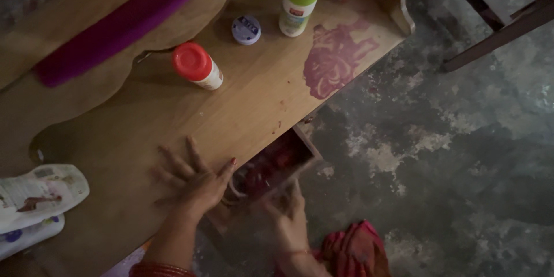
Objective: The person packs a red handbag with personal items including a tissue, a small bottle, and a red bangle. They then open a vanity drawer, retrieve a white tube, and place it into the bag before zipping it closed.
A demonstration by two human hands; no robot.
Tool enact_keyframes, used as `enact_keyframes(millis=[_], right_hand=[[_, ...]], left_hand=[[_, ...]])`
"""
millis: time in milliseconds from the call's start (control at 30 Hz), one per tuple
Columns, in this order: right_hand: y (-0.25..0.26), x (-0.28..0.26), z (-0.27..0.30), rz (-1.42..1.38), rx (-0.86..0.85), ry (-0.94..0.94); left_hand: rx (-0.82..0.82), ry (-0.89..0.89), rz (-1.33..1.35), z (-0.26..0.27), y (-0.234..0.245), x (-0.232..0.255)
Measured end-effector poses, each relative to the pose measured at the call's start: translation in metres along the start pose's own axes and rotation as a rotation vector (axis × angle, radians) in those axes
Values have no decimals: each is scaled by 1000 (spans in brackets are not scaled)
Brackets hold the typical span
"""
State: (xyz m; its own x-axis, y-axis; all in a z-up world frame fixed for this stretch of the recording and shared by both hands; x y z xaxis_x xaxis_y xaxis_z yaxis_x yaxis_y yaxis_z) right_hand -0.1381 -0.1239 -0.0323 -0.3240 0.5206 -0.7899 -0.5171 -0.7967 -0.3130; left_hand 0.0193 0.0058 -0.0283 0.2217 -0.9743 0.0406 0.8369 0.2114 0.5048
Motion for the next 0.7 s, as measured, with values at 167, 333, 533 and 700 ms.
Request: enact_keyframes(millis=[167, 333, 533, 700], right_hand=[[-31, -18, -46, -52, -184, 81], [-34, -16, -65, -101, -287, 112], [-5, 9, -62, 32, -89, 87], [9, 39, -74, 310, 50, 36]], left_hand=[[9, 42, -2, -3, -3, 4], [2, 41, -5, 1, -2, 4], [-36, 52, -52, 4, 4, 5], [-25, 26, -45, 4, 2, 3]])
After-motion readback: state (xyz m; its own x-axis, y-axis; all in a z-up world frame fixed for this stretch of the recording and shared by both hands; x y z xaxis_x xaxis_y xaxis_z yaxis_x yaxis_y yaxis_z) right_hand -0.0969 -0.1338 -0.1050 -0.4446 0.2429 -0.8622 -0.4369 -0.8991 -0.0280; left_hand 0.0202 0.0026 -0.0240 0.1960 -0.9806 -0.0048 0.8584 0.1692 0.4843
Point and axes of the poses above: each hand's wrist, its own z-axis away from the middle knuckle, its own y-axis out of the back of the hand, x = y × z, the point moved 3 cm from there along -z, towards the middle knuckle, and after that the axes turned 14 degrees about -x, right-handed, at the moved point
